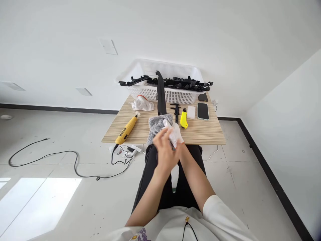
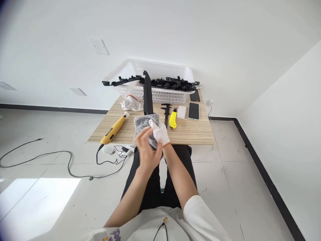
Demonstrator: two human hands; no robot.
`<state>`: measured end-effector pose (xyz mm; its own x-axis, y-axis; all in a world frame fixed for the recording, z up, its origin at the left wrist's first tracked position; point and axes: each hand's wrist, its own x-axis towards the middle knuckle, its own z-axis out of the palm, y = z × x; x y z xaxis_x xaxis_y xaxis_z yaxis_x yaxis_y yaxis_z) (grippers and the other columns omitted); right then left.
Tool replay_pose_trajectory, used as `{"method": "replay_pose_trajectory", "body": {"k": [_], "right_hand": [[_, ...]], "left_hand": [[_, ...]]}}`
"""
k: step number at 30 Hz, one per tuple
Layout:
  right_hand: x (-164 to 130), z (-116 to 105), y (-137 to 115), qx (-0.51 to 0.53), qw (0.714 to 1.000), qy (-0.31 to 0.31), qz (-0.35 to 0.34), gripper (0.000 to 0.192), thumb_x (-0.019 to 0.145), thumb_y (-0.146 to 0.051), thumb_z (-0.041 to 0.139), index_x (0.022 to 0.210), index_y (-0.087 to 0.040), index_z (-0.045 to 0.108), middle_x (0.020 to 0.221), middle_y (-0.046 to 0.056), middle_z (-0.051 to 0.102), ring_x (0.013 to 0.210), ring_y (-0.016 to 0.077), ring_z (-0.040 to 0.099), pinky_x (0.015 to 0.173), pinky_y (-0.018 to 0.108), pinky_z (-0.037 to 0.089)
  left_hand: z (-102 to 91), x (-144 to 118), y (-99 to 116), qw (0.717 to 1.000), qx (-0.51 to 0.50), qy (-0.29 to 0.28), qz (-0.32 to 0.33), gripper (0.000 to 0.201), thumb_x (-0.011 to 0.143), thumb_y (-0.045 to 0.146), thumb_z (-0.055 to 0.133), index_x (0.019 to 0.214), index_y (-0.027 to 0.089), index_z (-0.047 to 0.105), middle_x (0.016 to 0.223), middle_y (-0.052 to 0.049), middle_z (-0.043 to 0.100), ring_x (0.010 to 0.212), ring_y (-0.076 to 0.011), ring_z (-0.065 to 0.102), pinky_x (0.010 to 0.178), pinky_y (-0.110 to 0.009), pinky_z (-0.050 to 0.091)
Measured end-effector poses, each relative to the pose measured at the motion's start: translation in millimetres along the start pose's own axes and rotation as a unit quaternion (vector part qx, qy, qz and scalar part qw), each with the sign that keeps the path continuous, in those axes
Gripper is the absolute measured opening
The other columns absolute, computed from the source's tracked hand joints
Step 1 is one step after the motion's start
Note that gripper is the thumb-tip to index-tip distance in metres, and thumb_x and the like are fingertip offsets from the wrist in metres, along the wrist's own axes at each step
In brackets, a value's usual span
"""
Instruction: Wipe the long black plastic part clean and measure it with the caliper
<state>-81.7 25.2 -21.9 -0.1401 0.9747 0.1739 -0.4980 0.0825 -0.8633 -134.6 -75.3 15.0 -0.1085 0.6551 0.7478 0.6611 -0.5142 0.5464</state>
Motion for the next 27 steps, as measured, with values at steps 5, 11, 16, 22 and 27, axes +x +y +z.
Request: {"method": "replay_pose_trajectory", "body": {"k": [5,11,16,22,27], "right_hand": [[2.8,12.1,2.8,-0.090,0.981,0.171,0.005,0.035,0.084,-0.051,0.063,0.074,-0.017,0.067,0.064,0.000,0.065,0.065,0.0162,0.065,0.066,0.028,0.057],[-44.1,22.9,-16.7,-0.089,0.985,0.150,0.005,0.032,0.080,-0.046,0.070,0.095,-0.018,0.069,0.090,0.004,0.072,0.087,0.0206,0.069,0.082,0.034,0.058],[-81.0,18.5,-26.8,-0.109,0.989,0.079,0.061,0.036,0.075,-0.037,0.078,0.105,-0.021,0.067,0.100,0.004,0.073,0.093,0.0214,0.069,0.085,0.033,0.056],[-79.2,21.5,-46.4,-0.151,0.983,0.066,0.085,0.033,0.081,-0.044,0.071,0.104,-0.019,0.069,0.095,0.006,0.073,0.094,0.0242,0.069,0.085,0.036,0.056],[-80.0,21.9,-51.0,-0.189,0.978,0.020,0.083,0.032,0.079,-0.038,0.073,0.106,-0.020,0.069,0.098,0.004,0.072,0.096,0.0238,0.067,0.088,0.036,0.054]], "left_hand": [[-31.7,-50.6,-53.6,0.966,0.057,-0.148,-0.202,0.046,0.086,0.044,0.068,0.120,0.015,0.056,0.112,-0.014,0.063,0.112,-0.0315,0.058,0.095,-0.049,0.051],[-27.0,-53.1,-47.1,0.938,0.033,-0.237,-0.251,0.021,0.080,0.040,0.068,0.077,0.020,0.062,0.069,-0.005,0.067,0.073,-0.0266,0.068,0.065,-0.035,0.052],[-28.6,-60.6,-49.8,0.938,-0.092,-0.267,-0.202,0.018,0.071,0.035,0.070,0.069,0.021,0.060,0.065,-0.004,0.069,0.070,-0.0246,0.071,0.063,-0.030,0.051],[-28.0,-71.3,-49.7,0.938,-0.121,-0.258,-0.200,0.019,0.073,0.030,0.064,0.061,0.022,0.051,0.055,-0.001,0.062,0.051,-0.0187,0.063,0.053,-0.028,0.048],[-27.3,-72.0,-53.4,0.945,-0.138,-0.240,-0.176,0.019,0.072,0.030,0.063,0.060,0.023,0.050,0.055,-0.001,0.061,0.054,-0.0190,0.063,0.054,-0.029,0.050]]}}
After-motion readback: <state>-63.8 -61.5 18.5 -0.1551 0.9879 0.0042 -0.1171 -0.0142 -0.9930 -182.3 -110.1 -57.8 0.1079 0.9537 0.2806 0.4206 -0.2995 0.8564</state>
